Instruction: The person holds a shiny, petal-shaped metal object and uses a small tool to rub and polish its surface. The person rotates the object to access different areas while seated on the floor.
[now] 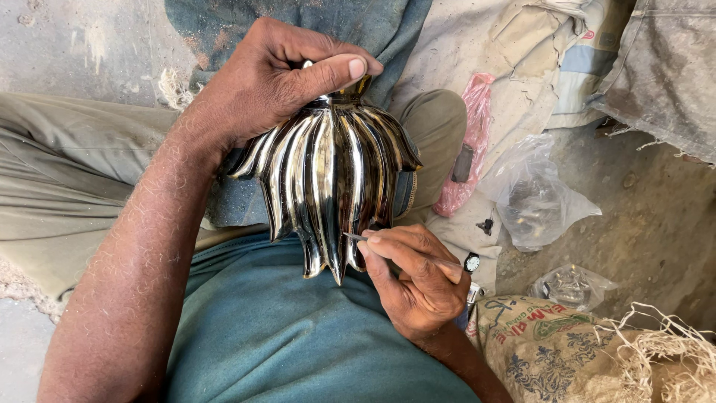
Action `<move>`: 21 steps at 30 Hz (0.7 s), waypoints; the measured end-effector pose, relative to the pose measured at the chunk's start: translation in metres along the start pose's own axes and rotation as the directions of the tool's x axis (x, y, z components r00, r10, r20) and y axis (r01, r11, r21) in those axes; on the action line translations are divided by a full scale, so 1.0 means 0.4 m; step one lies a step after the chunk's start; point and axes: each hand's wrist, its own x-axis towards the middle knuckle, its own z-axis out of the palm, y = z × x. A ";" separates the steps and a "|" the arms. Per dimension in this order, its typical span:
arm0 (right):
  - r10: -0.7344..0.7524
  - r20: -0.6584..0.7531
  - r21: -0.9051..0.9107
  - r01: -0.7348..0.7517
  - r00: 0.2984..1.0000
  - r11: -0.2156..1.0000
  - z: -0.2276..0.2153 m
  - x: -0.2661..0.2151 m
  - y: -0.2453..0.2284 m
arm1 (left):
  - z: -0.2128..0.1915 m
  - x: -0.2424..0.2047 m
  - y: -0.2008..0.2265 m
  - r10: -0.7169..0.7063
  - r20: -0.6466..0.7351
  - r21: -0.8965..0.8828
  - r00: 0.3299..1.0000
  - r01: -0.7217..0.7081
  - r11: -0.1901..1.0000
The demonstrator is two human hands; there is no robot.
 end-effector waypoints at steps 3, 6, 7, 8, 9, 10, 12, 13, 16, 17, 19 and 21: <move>-0.003 -0.036 -0.004 0.003 0.999 1.000 0.008 0.002 0.000 | 0.000 0.000 0.000 0.002 -0.002 0.000 1.000 -0.002 1.000; -0.006 -0.018 -0.049 0.005 1.000 0.999 0.010 0.004 -0.001 | 0.000 -0.001 -0.001 -0.025 -0.001 -0.011 1.000 0.025 1.000; -0.011 -0.019 -0.048 0.010 1.000 0.999 0.010 0.005 -0.001 | 0.000 -0.002 -0.002 -0.008 -0.002 -0.001 1.000 0.008 1.000; -0.016 -0.019 -0.046 0.015 1.000 0.999 0.011 0.006 -0.002 | 0.001 -0.001 -0.004 0.010 -0.002 0.009 1.000 -0.010 1.000; -0.021 -0.020 -0.045 0.020 1.000 0.999 0.011 0.008 -0.002 | 0.001 0.000 -0.004 0.028 -0.002 0.019 1.000 -0.028 0.999; -0.020 -0.020 -0.050 0.019 1.000 0.999 0.010 0.009 -0.003 | 0.001 0.001 -0.005 0.033 -0.003 0.025 0.999 -0.033 0.999; -0.015 -0.019 -0.059 0.014 1.000 0.998 0.009 0.010 -0.006 | 0.001 0.000 -0.007 0.042 -0.004 0.034 0.999 -0.042 0.999; -0.011 -0.010 -0.055 0.010 1.000 0.998 0.008 0.010 -0.008 | 0.001 0.000 -0.008 0.031 -0.003 0.031 1.000 -0.031 0.999; -0.005 0.012 -0.042 0.005 1.000 0.999 0.003 0.011 -0.010 | 0.001 0.000 -0.012 0.021 0.002 0.024 1.000 -0.021 0.999; -0.010 0.015 -0.037 0.010 1.000 0.999 0.002 0.012 -0.010 | 0.001 0.001 -0.012 0.034 0.005 0.025 0.999 -0.034 0.999; -0.019 0.032 -0.030 0.020 0.999 0.999 -0.001 0.014 -0.011 | 0.000 0.000 -0.013 0.041 0.011 0.016 0.999 -0.041 0.999; -0.027 0.062 -0.027 0.029 0.998 0.999 -0.008 0.015 -0.012 | -0.001 -0.001 -0.014 0.030 0.018 -0.008 0.999 -0.029 1.000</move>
